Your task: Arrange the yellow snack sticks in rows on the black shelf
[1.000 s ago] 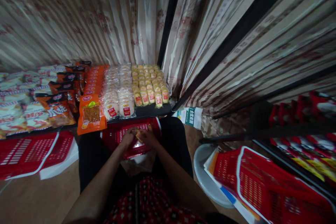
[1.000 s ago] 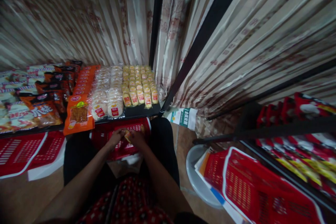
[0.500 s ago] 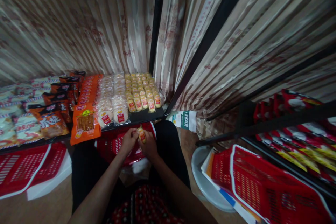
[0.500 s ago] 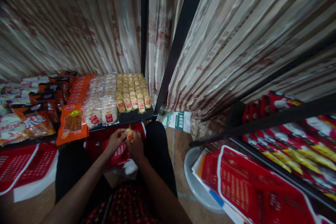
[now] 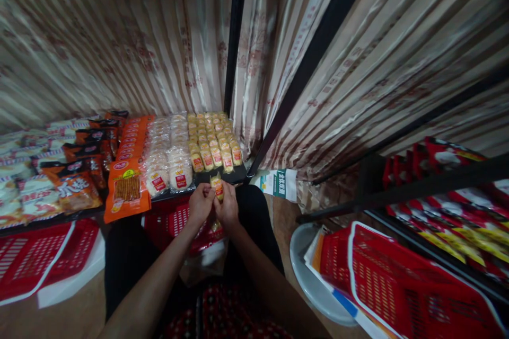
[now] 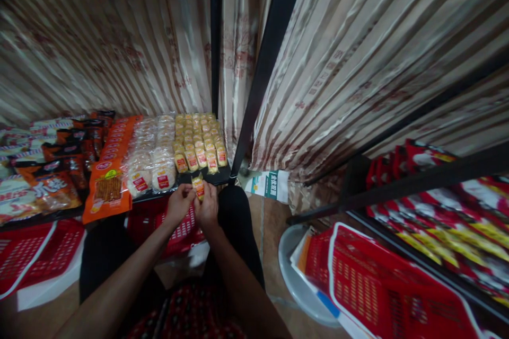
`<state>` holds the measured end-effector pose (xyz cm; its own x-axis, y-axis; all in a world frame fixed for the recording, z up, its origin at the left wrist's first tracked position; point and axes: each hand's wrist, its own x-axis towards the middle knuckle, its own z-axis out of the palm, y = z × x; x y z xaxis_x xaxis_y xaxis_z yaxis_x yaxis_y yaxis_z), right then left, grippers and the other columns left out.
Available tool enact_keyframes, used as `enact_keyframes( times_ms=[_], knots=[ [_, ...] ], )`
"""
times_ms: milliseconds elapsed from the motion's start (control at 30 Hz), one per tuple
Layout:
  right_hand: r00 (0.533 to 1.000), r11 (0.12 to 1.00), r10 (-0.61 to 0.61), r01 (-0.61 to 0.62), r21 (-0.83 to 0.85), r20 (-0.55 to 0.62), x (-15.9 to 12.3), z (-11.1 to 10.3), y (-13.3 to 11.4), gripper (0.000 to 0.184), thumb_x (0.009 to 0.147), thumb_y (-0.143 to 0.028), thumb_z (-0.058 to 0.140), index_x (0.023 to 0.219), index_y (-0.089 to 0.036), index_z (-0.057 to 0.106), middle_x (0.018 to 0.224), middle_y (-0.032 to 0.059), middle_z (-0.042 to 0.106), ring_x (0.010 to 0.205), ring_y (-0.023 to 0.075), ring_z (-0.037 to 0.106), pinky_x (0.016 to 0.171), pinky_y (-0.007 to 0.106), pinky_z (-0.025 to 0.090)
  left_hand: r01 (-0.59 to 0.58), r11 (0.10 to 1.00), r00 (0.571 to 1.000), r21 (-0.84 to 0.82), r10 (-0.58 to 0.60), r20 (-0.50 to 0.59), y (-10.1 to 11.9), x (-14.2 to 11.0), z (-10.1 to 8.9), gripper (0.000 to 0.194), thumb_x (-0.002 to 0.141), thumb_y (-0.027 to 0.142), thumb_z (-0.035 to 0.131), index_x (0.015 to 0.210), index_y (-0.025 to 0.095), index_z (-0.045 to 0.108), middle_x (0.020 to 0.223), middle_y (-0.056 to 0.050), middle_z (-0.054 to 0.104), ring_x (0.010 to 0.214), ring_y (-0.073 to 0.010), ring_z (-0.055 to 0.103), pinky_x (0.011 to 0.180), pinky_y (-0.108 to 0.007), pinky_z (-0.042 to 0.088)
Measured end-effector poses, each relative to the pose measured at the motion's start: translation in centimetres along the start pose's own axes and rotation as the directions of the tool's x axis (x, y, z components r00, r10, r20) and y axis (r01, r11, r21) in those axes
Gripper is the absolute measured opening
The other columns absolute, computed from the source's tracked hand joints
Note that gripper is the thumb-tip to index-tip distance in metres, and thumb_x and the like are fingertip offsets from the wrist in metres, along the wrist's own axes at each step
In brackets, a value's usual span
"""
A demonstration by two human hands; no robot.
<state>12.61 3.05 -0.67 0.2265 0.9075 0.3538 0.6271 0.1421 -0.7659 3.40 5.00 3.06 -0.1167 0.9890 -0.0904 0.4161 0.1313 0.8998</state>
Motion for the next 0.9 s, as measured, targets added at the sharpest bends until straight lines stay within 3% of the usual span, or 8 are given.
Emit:
enact_keyframes(
  times_ms=[167,300,433,667,900],
  knots=[
    [1.0,1.0,-0.003,0.003,-0.023,0.022,0.6,-0.2,0.0,0.047,0.083,-0.026,0.046,0.128,-0.011,0.048,0.115,0.0162,0.05,0.112,0.0251,0.048,0.097,0.039,0.043,0.023,0.999,0.999,0.025,-0.022,-0.027,0.1,0.8,0.4,0.013,0.076,0.029,0.054,0.082,0.019,0.059,0.078,-0.004,0.067,0.073,-0.0167,0.062,0.074,-0.03,0.047],
    [0.998,0.995,0.07,-0.07,-0.07,0.003,1.0,-0.6,-0.3,0.044,0.083,-0.028,0.046,0.125,-0.013,0.051,0.112,0.0158,0.053,0.11,0.0275,0.047,0.094,0.044,0.042,0.019,1.0,1.0,0.007,-0.019,-0.006,0.2,1.2,0.8,0.012,0.075,0.029,0.055,0.081,0.019,0.059,0.076,-0.003,0.066,0.072,-0.0166,0.062,0.075,-0.03,0.047],
    [0.991,0.988,0.13,-0.132,-0.081,-0.022,1.9,-0.8,-0.7,0.042,0.084,-0.026,0.046,0.125,-0.015,0.051,0.113,0.0133,0.056,0.108,0.0257,0.047,0.094,0.041,0.041,0.0,0.998,1.0,-0.059,0.0,0.009,1.1,1.5,1.0,0.012,0.076,0.028,0.055,0.082,0.018,0.057,0.076,-0.003,0.064,0.07,-0.0155,0.061,0.073,-0.029,0.048],
    [0.99,0.99,0.138,-0.138,0.002,-0.04,3.6,-0.3,-0.9,0.037,0.084,-0.024,0.046,0.119,-0.013,0.05,0.108,0.0121,0.059,0.104,0.0235,0.05,0.094,0.04,0.041,-0.015,0.995,1.0,-0.098,0.015,-0.003,2.6,2.8,1.1,0.011,0.074,0.023,0.055,0.082,0.016,0.055,0.075,-0.002,0.061,0.066,-0.014,0.059,0.069,-0.028,0.048],
    [0.995,0.995,0.075,-0.071,0.067,-0.062,3.5,0.5,-0.1,0.035,0.082,-0.02,0.044,0.116,-0.017,0.053,0.121,0.0124,0.051,0.116,0.0218,0.045,0.094,0.037,0.044,-0.089,0.996,0.99,0.018,0.091,-0.105,1.4,4.7,1.4,0.014,0.079,0.024,0.051,0.089,0.017,0.055,0.083,-0.005,0.062,0.074,-0.0165,0.059,0.074,-0.031,0.048]
  ],
)
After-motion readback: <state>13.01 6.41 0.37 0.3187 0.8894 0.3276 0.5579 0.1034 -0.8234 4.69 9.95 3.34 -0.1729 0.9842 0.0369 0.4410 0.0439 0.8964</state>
